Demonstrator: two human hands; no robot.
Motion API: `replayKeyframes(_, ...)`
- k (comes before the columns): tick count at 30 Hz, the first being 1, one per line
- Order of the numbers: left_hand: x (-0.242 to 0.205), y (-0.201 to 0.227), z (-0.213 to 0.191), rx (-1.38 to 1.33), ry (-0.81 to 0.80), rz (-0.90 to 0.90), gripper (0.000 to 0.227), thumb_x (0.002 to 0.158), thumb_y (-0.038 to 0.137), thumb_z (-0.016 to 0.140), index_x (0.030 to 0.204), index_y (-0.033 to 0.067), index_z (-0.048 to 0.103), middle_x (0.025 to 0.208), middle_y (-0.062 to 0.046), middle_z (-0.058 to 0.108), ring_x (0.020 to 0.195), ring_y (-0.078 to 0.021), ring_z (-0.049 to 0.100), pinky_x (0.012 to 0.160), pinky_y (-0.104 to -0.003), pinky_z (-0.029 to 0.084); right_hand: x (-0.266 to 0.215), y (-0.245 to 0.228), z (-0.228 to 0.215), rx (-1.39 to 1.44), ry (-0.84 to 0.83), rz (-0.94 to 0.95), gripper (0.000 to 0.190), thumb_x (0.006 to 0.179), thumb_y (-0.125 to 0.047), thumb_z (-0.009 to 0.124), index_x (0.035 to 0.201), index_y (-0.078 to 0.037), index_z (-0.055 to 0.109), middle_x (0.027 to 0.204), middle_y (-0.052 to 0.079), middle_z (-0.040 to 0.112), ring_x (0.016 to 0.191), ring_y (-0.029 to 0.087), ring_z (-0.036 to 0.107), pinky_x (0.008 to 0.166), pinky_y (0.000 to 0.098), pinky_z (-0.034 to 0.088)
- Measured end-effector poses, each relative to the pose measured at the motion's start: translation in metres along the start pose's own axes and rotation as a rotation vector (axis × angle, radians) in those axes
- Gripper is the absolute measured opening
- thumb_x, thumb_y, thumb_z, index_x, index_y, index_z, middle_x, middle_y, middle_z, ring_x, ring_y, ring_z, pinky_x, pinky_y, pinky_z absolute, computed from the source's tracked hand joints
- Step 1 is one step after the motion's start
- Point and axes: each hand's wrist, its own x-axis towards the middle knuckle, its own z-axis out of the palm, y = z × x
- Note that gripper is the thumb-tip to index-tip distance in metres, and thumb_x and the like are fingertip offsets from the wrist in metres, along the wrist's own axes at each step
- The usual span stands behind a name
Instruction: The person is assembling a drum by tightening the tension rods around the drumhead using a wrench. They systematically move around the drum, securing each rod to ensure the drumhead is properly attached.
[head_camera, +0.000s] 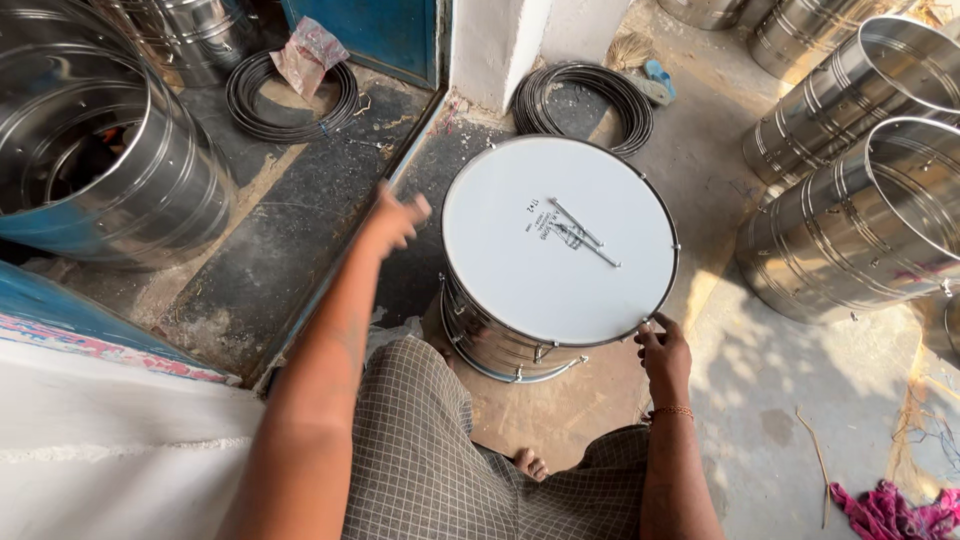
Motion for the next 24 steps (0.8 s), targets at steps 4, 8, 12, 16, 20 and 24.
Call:
replayKeyframes(4,0.041,0.062,-0.112,-0.272,0.593,-0.168,0.094,0.093,0.059,0.070,0.155,0.0090,0.020,0.154,-0.019,0.033,0.126,-0.0389,0.051,0.088,-0.058,0.051,-0.002,0.001,-0.020,0.187,0.063,0.067,0.034,0.096,-0.018,0.070,0.124,-0.001,0.062,0.089,0.009,0.074,0.063,0.011,0.059,0.055,0.0272,0.049)
replayKeyframes(8,0.029,0.094,-0.066,0.139,0.448,0.128,0.052,0.091,0.041,0.077,0.126,0.0046,0.063,0.120,-0.014,0.074,0.107,-0.0281,0.072,0.090,-0.040,0.055,0.017,0.012,-0.038,0.435,0.048,0.165,0.034,0.098,-0.026,0.075,0.105,0.003,0.059,0.088,0.011,0.073,0.062,0.011,0.055,0.053,0.0277,0.047)
replayKeyframes(12,-0.027,0.107,0.083,0.243,0.166,0.504,0.022,0.089,0.025,0.076,0.100,0.0065,0.074,0.097,-0.011,0.077,0.093,-0.0276,0.073,0.080,-0.039,0.055,0.057,0.023,-0.044,0.221,-0.046,0.117,0.034,0.092,-0.028,0.082,0.092,0.002,0.066,0.081,0.008,0.065,0.064,0.011,0.059,0.056,0.0261,0.053)
replayKeyframes(16,-0.100,0.113,0.237,0.253,-0.180,0.846,0.021,0.088,0.017,0.074,0.104,0.0043,0.070,0.112,-0.016,0.071,0.091,-0.0316,0.071,0.079,-0.041,0.058,0.074,0.031,-0.060,-0.040,-0.282,0.041,0.028,0.084,-0.021,0.083,0.093,-0.001,0.067,0.077,0.007,0.066,0.064,0.013,0.058,0.056,0.0288,0.049)
replayKeyframes(20,-0.141,0.115,0.340,0.529,-0.368,1.120,0.019,0.091,0.021,0.075,0.104,0.0088,0.069,0.109,-0.007,0.070,0.105,-0.0263,0.066,0.096,-0.047,0.047,0.077,0.053,-0.067,-0.303,-0.429,0.035,0.025,0.087,-0.020,0.083,0.091,0.001,0.070,0.077,0.009,0.070,0.067,0.014,0.063,0.062,0.0285,0.053)
replayKeyframes(24,-0.138,0.098,0.414,0.674,-0.545,1.234,0.034,0.091,0.033,0.073,0.115,0.0089,0.067,0.125,-0.009,0.066,0.125,-0.0262,0.055,0.110,-0.051,0.034,0.077,0.104,-0.051,0.018,-0.501,0.060,0.018,0.084,-0.009,0.080,0.096,0.000,0.070,0.084,0.007,0.073,0.073,0.013,0.069,0.067,0.0293,0.059)
